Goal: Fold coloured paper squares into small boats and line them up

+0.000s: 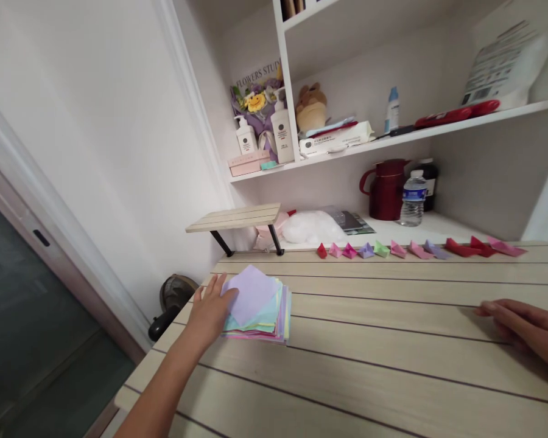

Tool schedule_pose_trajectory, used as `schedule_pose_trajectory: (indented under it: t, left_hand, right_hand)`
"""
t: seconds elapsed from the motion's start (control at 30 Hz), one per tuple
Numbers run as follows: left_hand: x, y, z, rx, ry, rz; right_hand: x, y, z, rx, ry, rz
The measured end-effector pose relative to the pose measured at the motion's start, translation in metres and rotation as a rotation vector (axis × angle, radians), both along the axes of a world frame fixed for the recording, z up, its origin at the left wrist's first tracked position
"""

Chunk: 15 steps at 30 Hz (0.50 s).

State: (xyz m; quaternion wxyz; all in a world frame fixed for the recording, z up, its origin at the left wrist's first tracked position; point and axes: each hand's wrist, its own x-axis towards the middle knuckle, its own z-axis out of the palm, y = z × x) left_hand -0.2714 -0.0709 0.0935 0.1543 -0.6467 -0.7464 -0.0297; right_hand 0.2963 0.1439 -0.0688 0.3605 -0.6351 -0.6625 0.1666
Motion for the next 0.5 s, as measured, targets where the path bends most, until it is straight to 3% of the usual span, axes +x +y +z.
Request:
schedule_pose_trajectory:
  t: [0.1, 0.37, 0.43, 0.5]
  left_hand:
    - [0.0, -0.001, -0.001, -0.038, 0.003, -0.018]
    - [0.017, 0.003, 0.01, 0.109, 0.054, -0.16]
    - [0.022, 0.004, 0.012, 0.17, 0.074, -0.176]
    - [0.026, 0.006, 0.012, 0.204, 0.079, -0.193]
  right_hand:
    - [-0.001, -0.001, 0.002, -0.155, 0.068, 0.049]
    - [-0.01, -0.011, 0.018, -0.218, 0.095, 0.046]
    - [-0.011, -0.013, 0.019, -0.21, 0.093, 0.061]
    - [-0.013, -0.015, 0.019, -0.091, 0.035, 0.012]
